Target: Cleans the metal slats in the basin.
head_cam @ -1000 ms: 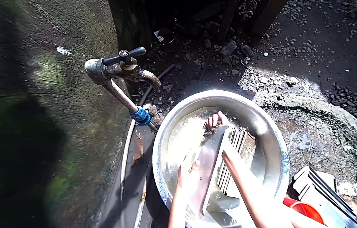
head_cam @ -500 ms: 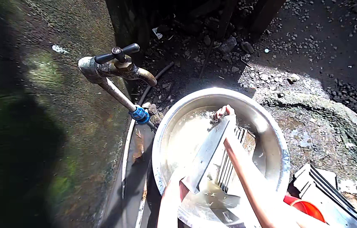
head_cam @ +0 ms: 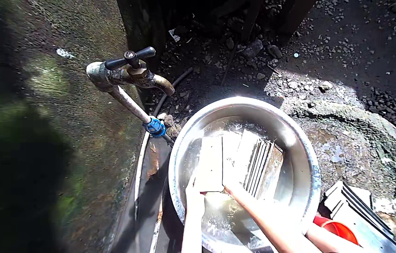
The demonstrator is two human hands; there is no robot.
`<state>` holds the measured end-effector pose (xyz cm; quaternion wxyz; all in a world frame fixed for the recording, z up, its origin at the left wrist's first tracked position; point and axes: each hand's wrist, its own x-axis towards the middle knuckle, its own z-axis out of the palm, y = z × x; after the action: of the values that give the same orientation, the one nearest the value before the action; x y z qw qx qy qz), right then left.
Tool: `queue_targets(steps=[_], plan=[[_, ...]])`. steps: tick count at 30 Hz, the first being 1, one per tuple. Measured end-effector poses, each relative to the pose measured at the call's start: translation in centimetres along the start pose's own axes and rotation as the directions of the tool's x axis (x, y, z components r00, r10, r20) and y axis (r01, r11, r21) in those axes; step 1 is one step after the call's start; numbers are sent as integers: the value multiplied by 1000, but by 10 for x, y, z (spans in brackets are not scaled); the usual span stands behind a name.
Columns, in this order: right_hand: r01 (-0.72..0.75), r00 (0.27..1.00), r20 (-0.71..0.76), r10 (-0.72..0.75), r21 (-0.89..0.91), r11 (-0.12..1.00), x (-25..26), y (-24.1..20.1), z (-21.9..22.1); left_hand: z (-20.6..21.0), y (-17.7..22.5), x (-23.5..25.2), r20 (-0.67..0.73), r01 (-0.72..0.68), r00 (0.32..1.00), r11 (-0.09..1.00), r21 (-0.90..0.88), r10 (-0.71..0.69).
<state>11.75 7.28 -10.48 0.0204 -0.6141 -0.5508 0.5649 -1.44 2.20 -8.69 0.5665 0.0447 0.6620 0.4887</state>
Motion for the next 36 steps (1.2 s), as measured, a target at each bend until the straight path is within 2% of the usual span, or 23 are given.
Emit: queue_targets(steps=[2,3,4,5,7,9,10,13,15,16,18,21,22,26,30,34,36], plan=[[247,951,-155,-268,-145,958,8,33,16,1,-13,11,-60,-45,997,996,-79,40],[311,924,-168,-344,-197,930,3,43,15,0,-19,14,-79,-74,995,993,-96,66],[327,916,-182,-357,-174,929,-6,49,10,0,-24,14,-84,-91,993,990,-108,82],[345,891,-272,-362,-110,932,-14,52,5,0,-27,13,-82,-112,991,987,-112,103],[421,782,-496,-378,-27,907,-24,50,-9,0,-36,17,-105,-118,989,982,-148,103],[514,720,-523,-456,-40,857,-29,30,-23,-2,-49,23,-112,-99,991,978,-182,80],[559,724,-454,-519,-55,828,-27,17,-28,-4,-53,23,-95,-85,993,976,-200,67],[602,778,-58,-626,-220,768,0,-18,-23,-4,-57,27,-93,-102,992,976,-191,86],[598,798,180,-576,-360,716,35,-20,-8,-3,-58,28,-120,-87,990,982,-169,67],[591,806,242,-541,-392,705,52,-17,-3,-3,-58,27,-128,-90,989,984,-156,70],[542,838,185,-514,-398,740,79,-17,-8,-1,-51,20,-135,-107,987,987,-116,91],[276,946,-10,-323,-494,824,105,-27,-33,0,-54,13,-132,-114,986,989,-92,101],[197,962,-75,-261,-470,861,112,-31,-41,-2,-54,14,-121,-126,986,988,-87,115],[23,947,-258,-189,-535,845,119,-40,-46,-3,-55,16,-127,-136,984,988,-77,125],[76,912,-297,-284,-558,826,102,-20,-12,-1,-52,15,-135,-126,984,989,-73,115],[218,926,-109,-362,-626,748,76,-18,15,-1,-54,15,-141,-121,984,987,-103,106],[268,919,-71,-388,-610,746,68,-21,18,0,-53,13,-144,-110,985,989,-97,96]])
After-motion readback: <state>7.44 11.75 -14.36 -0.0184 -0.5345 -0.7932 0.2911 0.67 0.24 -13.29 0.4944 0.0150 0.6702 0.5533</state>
